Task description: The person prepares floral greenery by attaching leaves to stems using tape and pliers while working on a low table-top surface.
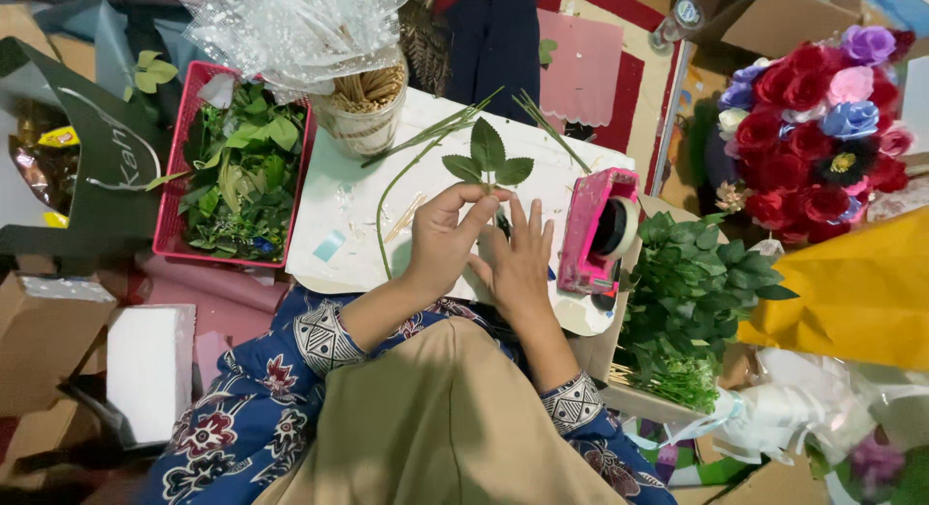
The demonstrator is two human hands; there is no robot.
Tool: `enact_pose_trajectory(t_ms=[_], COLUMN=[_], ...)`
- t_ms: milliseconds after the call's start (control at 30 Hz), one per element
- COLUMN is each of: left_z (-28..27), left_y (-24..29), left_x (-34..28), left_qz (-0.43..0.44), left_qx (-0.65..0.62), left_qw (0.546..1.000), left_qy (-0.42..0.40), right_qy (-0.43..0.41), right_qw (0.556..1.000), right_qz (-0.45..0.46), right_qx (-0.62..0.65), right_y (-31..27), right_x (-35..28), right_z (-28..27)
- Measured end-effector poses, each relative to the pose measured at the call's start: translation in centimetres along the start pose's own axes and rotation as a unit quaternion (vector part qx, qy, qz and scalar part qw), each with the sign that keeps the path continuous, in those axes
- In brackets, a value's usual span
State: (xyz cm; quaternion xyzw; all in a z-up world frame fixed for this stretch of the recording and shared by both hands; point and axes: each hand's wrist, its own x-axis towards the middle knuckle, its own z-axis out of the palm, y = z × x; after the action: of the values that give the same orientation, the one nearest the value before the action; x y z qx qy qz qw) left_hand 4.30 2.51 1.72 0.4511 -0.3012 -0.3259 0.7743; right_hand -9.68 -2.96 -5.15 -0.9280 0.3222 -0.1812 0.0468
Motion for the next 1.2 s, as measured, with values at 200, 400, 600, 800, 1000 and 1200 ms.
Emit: enact_pose_trajectory(t_ms=[200,400,600,800,1000,1200], left_z=[-0.3,-0.2,1.6,2.0,2.9,4.6], left_y=[-0.4,-3.0,-4.4,-4.6,-5.0,-3.2], left_x=[-0.3,-0.5,-1.4,-1.7,-1.5,-1.0], left_qz=[-0.005,0.017,-0.071,0.027,0.072,0.075], left_qx=[0.01,0.103,0.02,0.146,0.191,0.205], left_qw=[1.0,0.994,0.996,0.988,0.979,0.975], left_qy=[-0.001,-0.04,-0.058,-0.035,-0.003,-0.043], right_qy=[-0.02,0.079,0.087,0.135,0.17,0.168], right_qw=[0.999,0.827,0.76,0.811,0.847,0.801], right_qz=[0.022,0.193,0.204,0.132,0.086,0.094], right_qx=[0.028,0.522,0.611,0.554,0.496,0.567], right_y=[-0.1,-0.1,0.8,1.1,1.8,3.4], right_x=[0.2,0.7,-0.1,0.2,1.0,0.8], right_z=[0.6,-2.0,-2.5,-3.1,-3.1,-2.5])
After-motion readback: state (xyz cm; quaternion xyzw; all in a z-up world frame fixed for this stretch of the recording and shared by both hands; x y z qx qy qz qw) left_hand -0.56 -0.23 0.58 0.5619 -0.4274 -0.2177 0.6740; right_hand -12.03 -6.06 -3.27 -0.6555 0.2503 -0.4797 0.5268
